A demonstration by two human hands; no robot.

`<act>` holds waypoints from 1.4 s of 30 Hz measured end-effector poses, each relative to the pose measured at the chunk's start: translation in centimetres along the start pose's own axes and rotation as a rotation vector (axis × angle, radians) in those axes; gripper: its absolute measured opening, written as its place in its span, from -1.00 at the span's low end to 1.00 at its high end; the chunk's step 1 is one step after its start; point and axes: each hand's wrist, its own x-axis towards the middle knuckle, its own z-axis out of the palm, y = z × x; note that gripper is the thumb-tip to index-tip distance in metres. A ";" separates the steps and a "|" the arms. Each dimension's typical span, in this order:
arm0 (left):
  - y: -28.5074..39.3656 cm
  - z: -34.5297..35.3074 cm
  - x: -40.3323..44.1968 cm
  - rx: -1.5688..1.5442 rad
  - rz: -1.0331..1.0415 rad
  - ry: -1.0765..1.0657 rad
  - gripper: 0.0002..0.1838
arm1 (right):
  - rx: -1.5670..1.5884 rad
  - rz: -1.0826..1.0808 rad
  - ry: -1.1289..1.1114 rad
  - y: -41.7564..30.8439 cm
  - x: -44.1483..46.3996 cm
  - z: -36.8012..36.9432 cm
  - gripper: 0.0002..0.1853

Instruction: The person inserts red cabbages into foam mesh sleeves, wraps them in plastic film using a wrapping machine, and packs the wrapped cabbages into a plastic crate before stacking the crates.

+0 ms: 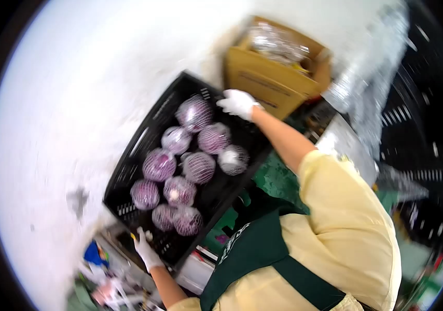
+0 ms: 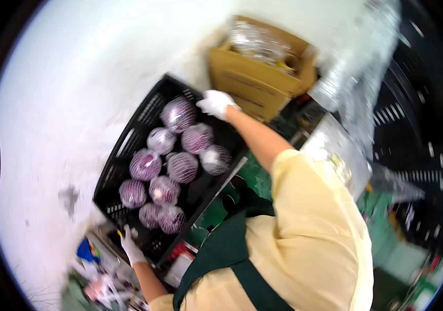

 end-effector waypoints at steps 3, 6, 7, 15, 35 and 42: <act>-0.4 -0.8 1.2 -0.004 -0.037 -0.069 -0.80 | 0.017 -0.053 0.199 -0.1 -5.2 -0.8 -0.63; 0.6 -1.1 1.0 0.013 -0.117 -0.125 -0.85 | 0.060 0.004 0.216 -0.1 -11.1 -2.8 -0.63; 1.0 -0.8 0.4 -0.006 -0.127 -0.157 -0.83 | 0.063 0.025 0.232 -0.1 -13.3 -3.5 -0.63; 11.0 1.2 -11.8 -0.003 -0.202 -0.433 -0.68 | 0.182 0.296 0.380 8.1 -31.4 -9.5 -0.57; 0.1 52.7 -41.9 0.604 -0.137 -1.083 -0.75 | 0.906 1.027 0.956 54.1 -65.4 -21.5 -0.82; -7.7 68.4 -44.8 0.719 0.192 -1.282 -0.69 | 1.011 1.120 1.222 61.3 -67.4 -14.6 -0.83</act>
